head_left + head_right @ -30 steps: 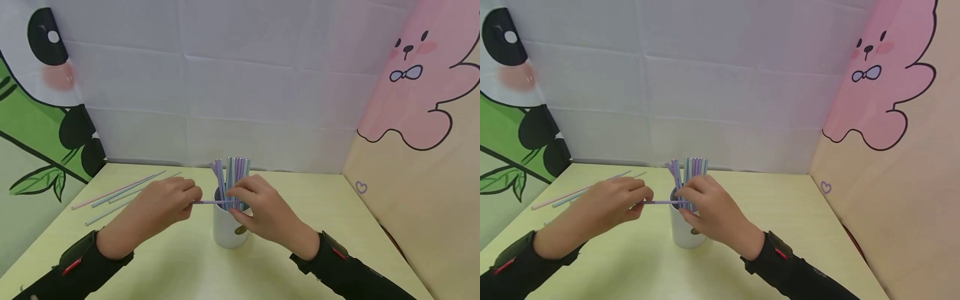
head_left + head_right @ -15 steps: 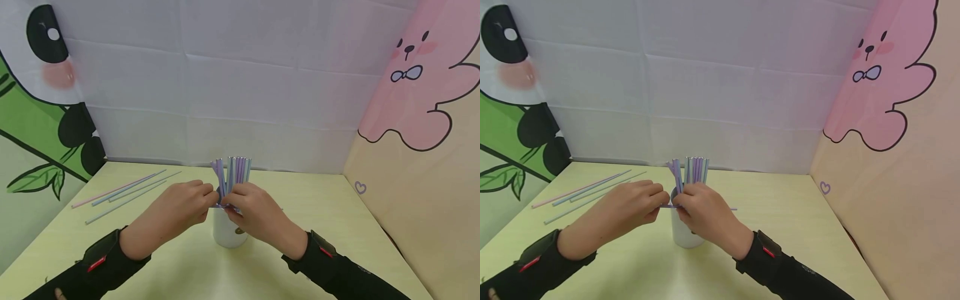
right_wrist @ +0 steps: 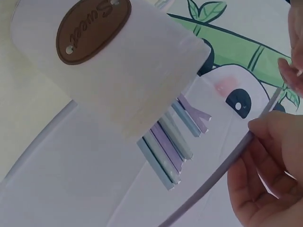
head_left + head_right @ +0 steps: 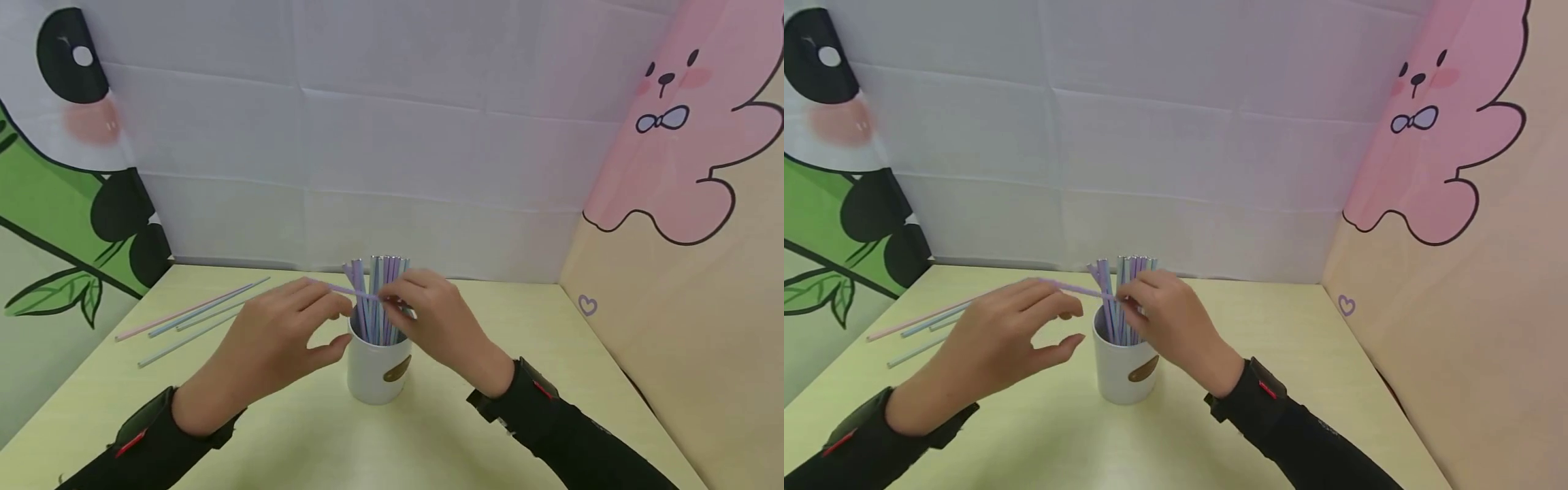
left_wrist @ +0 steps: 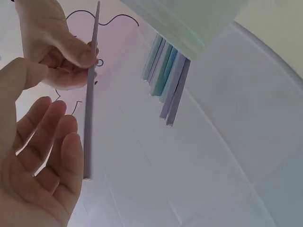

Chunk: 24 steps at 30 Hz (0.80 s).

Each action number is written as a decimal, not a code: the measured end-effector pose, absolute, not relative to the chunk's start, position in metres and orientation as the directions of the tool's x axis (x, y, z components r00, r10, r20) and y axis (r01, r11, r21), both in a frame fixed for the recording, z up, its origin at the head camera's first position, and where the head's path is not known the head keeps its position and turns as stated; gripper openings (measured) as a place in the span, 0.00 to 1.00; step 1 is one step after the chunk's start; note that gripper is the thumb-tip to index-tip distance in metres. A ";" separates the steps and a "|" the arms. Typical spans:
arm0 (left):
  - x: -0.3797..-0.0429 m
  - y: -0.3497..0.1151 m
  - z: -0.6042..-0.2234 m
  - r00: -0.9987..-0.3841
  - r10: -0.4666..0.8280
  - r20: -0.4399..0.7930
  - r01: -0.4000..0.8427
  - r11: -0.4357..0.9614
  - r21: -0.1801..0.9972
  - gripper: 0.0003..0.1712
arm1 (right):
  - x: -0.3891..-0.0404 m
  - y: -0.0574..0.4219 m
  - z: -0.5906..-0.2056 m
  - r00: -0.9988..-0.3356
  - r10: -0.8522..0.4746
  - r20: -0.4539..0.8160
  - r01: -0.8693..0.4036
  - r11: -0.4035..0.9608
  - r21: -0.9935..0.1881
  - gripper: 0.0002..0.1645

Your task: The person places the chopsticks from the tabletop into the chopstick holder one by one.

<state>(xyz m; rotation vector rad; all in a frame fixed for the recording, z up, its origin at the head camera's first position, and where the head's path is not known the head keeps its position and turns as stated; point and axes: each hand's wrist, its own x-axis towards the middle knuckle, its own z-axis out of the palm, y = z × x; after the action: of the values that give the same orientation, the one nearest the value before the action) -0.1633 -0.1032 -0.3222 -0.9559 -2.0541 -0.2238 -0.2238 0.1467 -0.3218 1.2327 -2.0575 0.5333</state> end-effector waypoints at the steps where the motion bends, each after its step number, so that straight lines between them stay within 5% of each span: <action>1: -0.165 -0.104 -0.326 -0.359 0.525 0.772 0.712 0.689 -0.137 0.22 | -0.226 0.149 -0.319 -0.346 -0.581 0.737 -0.886 0.460 -0.053 0.08; 7: -0.182 -0.099 -0.363 -0.468 0.327 0.821 0.735 0.659 0.157 0.25 | -0.236 0.158 -0.304 -0.461 -0.388 0.798 -0.872 0.366 -0.326 0.09; 15: -0.206 -0.091 -0.414 -0.878 0.175 0.445 0.468 0.507 0.724 0.58 | -0.245 0.156 -0.301 -0.655 -0.218 0.723 -0.755 0.194 -0.626 0.09; 19: -0.218 -0.085 -0.432 -0.924 0.214 0.316 0.378 0.412 0.829 0.66 | -0.251 0.154 -0.307 -0.705 -0.209 0.677 -0.705 0.108 -0.701 0.10; 24: -0.229 -0.074 -0.445 -0.909 0.263 0.324 0.405 0.370 0.836 0.68 | -0.258 0.152 -0.316 -0.741 -0.216 0.636 -0.661 0.068 -0.747 0.10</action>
<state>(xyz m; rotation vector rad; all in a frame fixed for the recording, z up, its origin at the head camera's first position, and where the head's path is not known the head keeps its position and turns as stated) -0.2289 -0.0745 -0.4446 -0.6100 -2.4854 -1.5769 -0.2585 0.1519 -0.3163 0.8742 -1.9964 1.7161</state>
